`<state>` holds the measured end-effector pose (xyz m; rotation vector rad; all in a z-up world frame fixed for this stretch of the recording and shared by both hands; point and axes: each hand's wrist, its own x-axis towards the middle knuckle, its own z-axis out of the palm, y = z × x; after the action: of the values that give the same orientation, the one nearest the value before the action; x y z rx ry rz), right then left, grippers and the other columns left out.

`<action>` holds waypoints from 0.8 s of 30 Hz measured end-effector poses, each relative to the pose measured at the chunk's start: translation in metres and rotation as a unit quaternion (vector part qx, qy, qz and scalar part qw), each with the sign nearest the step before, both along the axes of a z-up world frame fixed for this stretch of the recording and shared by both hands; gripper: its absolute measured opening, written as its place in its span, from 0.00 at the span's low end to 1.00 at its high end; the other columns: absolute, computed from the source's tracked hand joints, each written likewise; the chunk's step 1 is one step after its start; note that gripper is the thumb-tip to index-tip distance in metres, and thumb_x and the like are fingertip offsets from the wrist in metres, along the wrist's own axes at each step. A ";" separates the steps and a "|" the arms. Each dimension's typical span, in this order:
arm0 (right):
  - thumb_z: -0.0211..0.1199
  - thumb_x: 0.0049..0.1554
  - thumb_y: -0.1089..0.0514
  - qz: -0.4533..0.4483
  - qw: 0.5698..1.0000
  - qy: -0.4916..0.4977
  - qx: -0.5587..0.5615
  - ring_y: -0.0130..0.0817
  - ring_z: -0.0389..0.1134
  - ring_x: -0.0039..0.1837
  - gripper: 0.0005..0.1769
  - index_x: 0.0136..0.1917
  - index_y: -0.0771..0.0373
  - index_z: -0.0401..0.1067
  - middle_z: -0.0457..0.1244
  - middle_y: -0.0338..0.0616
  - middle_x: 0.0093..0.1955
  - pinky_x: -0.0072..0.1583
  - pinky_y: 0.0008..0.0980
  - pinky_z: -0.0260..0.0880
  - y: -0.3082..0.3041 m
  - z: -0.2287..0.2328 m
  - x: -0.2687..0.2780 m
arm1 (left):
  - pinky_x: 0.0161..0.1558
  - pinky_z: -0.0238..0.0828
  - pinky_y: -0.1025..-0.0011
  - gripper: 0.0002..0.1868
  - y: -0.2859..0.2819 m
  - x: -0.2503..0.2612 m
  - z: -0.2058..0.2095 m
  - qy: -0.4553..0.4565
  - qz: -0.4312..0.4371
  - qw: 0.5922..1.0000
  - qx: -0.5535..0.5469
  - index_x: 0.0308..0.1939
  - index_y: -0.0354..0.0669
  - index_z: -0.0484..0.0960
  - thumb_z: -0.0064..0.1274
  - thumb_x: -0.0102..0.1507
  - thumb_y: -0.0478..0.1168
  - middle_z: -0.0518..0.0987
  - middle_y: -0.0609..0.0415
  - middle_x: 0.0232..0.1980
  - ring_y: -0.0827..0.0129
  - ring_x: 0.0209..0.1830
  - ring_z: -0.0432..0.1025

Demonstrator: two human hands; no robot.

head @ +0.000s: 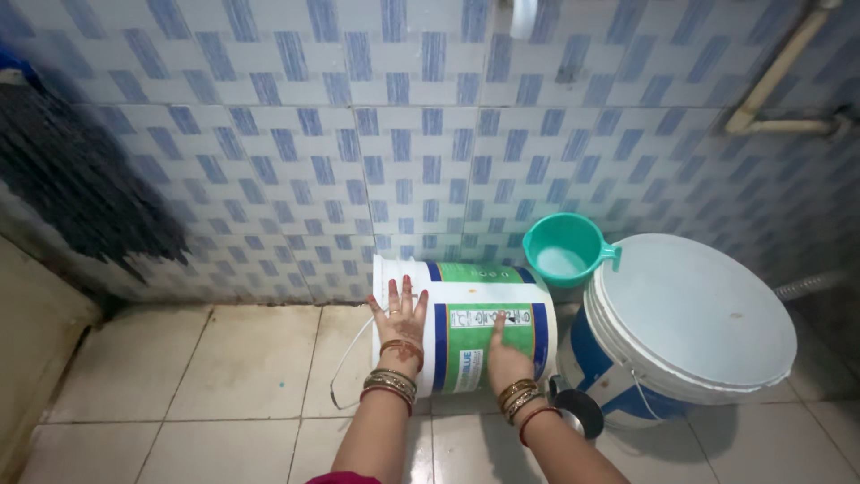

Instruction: The person cleans a white bucket and a green bucket with a small red cloth by hand while in a bathroom.

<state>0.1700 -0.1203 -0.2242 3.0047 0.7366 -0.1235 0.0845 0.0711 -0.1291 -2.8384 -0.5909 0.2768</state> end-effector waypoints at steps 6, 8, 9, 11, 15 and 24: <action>0.54 0.59 0.61 0.015 0.999 -0.031 0.003 0.37 0.72 0.34 0.52 0.84 0.67 0.24 0.69 0.45 0.35 0.35 0.40 0.74 0.001 -0.009 0.000 | 0.72 0.24 0.26 0.46 -0.006 -0.008 0.013 -0.007 0.018 0.999 -0.029 0.82 0.60 0.38 0.48 0.67 0.36 0.28 0.43 0.85 0.43 0.85 0.26; 0.54 0.58 0.61 0.006 1.000 -0.011 -0.003 0.37 0.71 0.33 0.53 0.84 0.67 0.24 0.69 0.45 0.35 0.35 0.39 0.73 0.001 -0.012 0.000 | 0.72 0.24 0.28 0.49 -0.006 -0.006 0.020 0.019 0.016 0.999 -0.025 0.83 0.59 0.35 0.50 0.66 0.36 0.27 0.43 0.85 0.43 0.84 0.26; 0.54 0.58 0.61 0.003 1.000 -0.010 0.003 0.37 0.71 0.33 0.53 0.84 0.67 0.24 0.69 0.45 0.35 0.35 0.39 0.72 0.001 -0.013 0.001 | 0.72 0.24 0.30 0.52 -0.006 -0.008 0.020 0.046 0.014 0.999 -0.021 0.83 0.57 0.32 0.52 0.65 0.35 0.27 0.42 0.86 0.43 0.84 0.26; 0.54 0.58 0.61 -0.002 1.000 -0.006 0.008 0.37 0.70 0.32 0.52 0.84 0.66 0.24 0.70 0.44 0.35 0.34 0.38 0.72 -0.002 -0.014 -0.003 | 0.73 0.24 0.30 0.53 -0.009 -0.010 0.019 0.038 0.021 0.998 -0.041 0.83 0.56 0.31 0.53 0.65 0.38 0.28 0.44 0.86 0.45 0.84 0.26; 0.52 0.60 0.61 -0.009 1.000 -0.002 -0.008 0.36 0.70 0.32 0.51 0.84 0.66 0.24 0.70 0.45 0.35 0.33 0.38 0.71 0.003 -0.002 -0.003 | 0.73 0.25 0.29 0.51 -0.003 0.000 0.008 -0.018 0.030 0.999 -0.028 0.83 0.53 0.31 0.52 0.66 0.41 0.29 0.47 0.85 0.46 0.84 0.28; 0.66 0.56 0.54 0.033 0.962 0.209 0.175 0.38 0.75 0.41 0.46 0.78 0.65 0.45 0.71 0.48 0.41 0.45 0.35 0.76 -0.028 0.047 0.023 | 0.72 0.24 0.30 0.48 0.002 0.006 -0.012 -0.024 0.035 0.999 -0.018 0.82 0.55 0.32 0.48 0.67 0.39 0.29 0.48 0.86 0.47 0.84 0.28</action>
<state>0.1933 -0.1481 -0.1774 3.3200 0.9825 -0.7187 0.0903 0.0729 -0.1415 -2.8692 -0.7017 0.2349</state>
